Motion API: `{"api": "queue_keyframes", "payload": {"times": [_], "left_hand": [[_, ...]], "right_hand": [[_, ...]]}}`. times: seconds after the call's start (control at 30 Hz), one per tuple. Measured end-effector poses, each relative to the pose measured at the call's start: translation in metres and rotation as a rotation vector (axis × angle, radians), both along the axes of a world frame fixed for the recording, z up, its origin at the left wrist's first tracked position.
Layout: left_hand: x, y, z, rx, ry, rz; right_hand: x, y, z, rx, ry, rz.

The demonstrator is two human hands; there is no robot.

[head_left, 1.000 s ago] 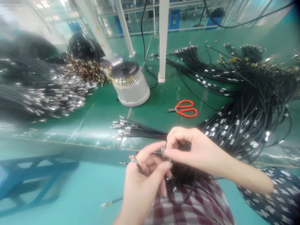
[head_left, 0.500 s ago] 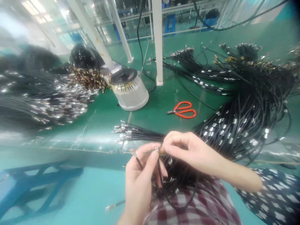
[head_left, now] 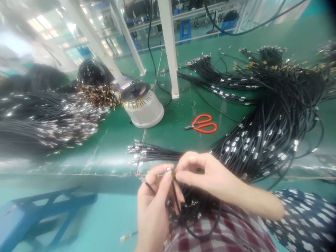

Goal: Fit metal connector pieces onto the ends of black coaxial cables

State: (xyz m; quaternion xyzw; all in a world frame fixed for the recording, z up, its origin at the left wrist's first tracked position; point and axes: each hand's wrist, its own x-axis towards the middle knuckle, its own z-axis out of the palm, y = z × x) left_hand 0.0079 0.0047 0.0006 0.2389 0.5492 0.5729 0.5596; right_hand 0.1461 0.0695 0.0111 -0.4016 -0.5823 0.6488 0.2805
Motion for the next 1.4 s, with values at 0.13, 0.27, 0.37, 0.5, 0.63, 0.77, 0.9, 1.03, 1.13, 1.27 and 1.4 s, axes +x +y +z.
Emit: {"api": "queue_keyframes", "payload": {"times": [0.13, 0.27, 0.37, 0.5, 0.63, 0.77, 0.9, 1.03, 1.13, 1.27, 1.4], "left_hand": [[-0.002, -0.003, 0.001, -0.036, -0.023, -0.028], [-0.005, -0.006, 0.003, -0.058, -0.026, -0.073], [-0.007, -0.007, 0.003, -0.086, -0.063, -0.085], [-0.008, -0.005, 0.002, -0.15, -0.107, -0.067], [-0.008, -0.005, 0.001, -0.152, -0.125, -0.014], [-0.005, -0.006, -0.001, -0.13, -0.136, -0.011], [-0.003, -0.007, -0.003, -0.101, -0.121, -0.009], [-0.002, -0.007, -0.005, -0.083, -0.111, -0.034], [-0.002, -0.007, -0.004, -0.101, -0.102, -0.038], [-0.004, -0.008, -0.001, -0.096, -0.111, -0.017], [-0.008, -0.009, 0.0, -0.097, -0.049, -0.002]], "right_hand": [[-0.002, -0.001, 0.0, -0.008, 0.023, -0.016], [-0.001, -0.002, 0.0, 0.001, 0.025, -0.022], [-0.002, -0.002, 0.001, 0.047, 0.021, -0.043], [-0.004, -0.004, 0.001, 0.1, 0.026, -0.076], [-0.008, -0.006, 0.001, 0.12, 0.051, -0.088], [-0.012, -0.006, 0.001, 0.063, 0.072, -0.09], [-0.014, -0.005, -0.001, -0.025, 0.119, -0.062], [-0.015, -0.003, -0.007, -0.044, 0.178, -0.018], [-0.016, -0.003, -0.009, 0.011, 0.175, -0.028], [-0.016, -0.005, -0.008, 0.101, 0.153, -0.054], [-0.015, -0.006, -0.004, 0.174, 0.135, -0.053]]}}
